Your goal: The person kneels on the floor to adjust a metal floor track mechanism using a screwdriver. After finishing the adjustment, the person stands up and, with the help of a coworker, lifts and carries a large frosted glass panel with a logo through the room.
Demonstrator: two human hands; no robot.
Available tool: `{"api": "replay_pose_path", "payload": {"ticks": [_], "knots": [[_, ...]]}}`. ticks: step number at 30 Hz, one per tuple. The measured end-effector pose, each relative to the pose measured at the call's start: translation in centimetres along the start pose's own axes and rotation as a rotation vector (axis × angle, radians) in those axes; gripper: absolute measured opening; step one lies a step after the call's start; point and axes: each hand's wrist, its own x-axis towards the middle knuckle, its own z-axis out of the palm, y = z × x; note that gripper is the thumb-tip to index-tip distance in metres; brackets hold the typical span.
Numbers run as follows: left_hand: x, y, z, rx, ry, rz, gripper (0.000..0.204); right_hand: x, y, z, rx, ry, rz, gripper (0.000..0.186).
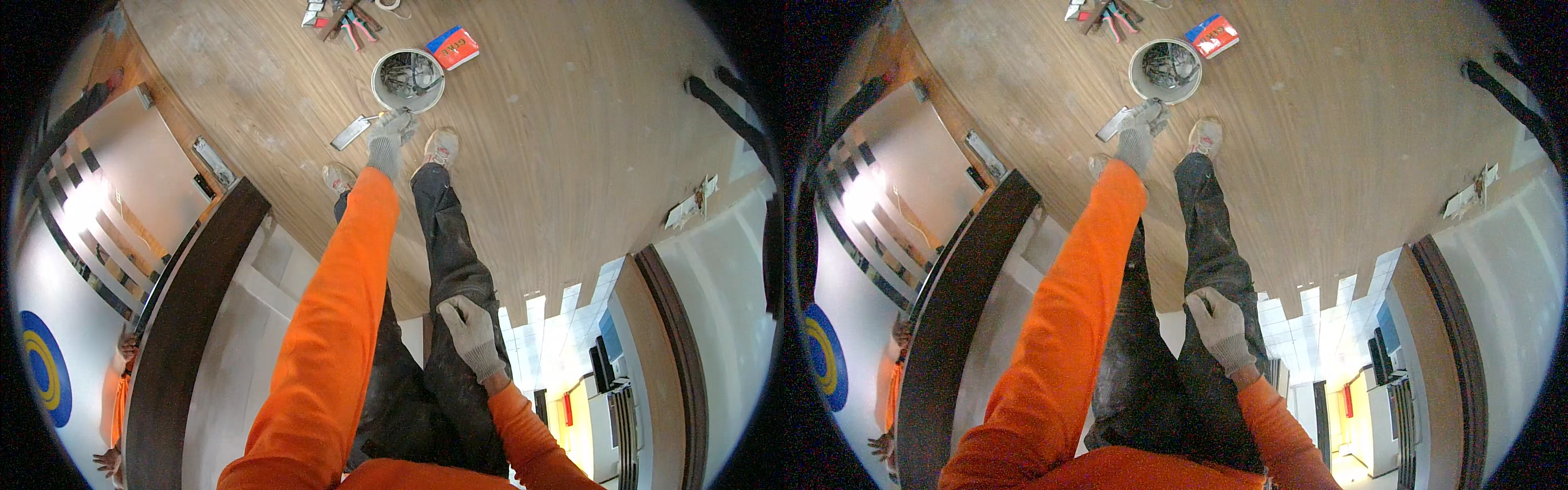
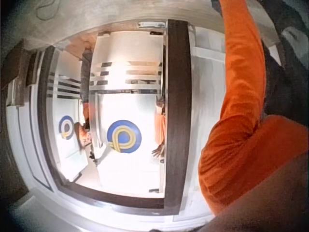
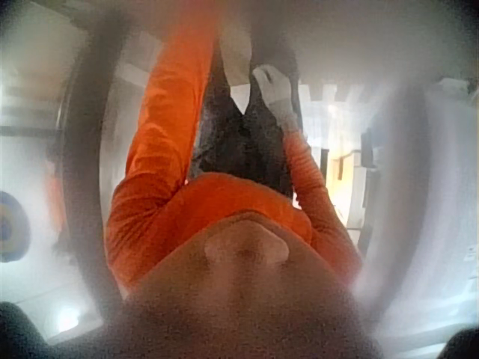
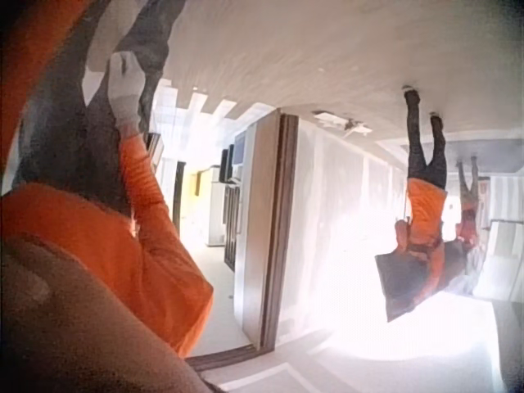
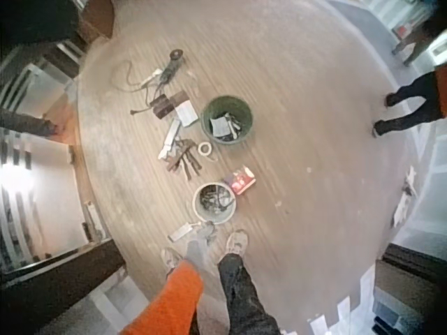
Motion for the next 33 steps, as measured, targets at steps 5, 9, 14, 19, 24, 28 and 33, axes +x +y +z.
{"api": "replay_pose_path", "payload": {"ticks": [5,9,14,19,24,28,33], "knots": [[4.2,0.4,0.3,0.049,0.076,0.013,0.024,0.3,-0.5,-0.1,0.003,0.001,0.006,0.032],[7.1,0.2,1.2,0.029,0.104,-0.001,0.028,0.5,-0.9,0.1,-0.015,0.014,0.034,0.030],[9.1,-0.2,2.4,-0.038,0.073,0.123,0.035,0.5,-1.6,0.6,-0.019,0.016,0.006,0.029],[10.1,-0.1,1.6,0.312,0.191,0.103,0.024,-0.4,-2.8,1.0,-0.048,-0.012,0.072,0.028],[12.2,0.7,1.3,1.479,0.241,0.320,0.030,0.8,-3.0,1.8,-0.081,0.019,0.029,0.027],[13.5,-0.7,2.5,1.492,0.267,0.359,0.031,1.1,-2.8,1.7,-0.053,0.015,0.048,0.026],[13.6,-1.6,3.9,1.732,0.245,0.510,0.034,1.0,-2.9,1.8,-0.023,0.023,0.065,0.026]]}}
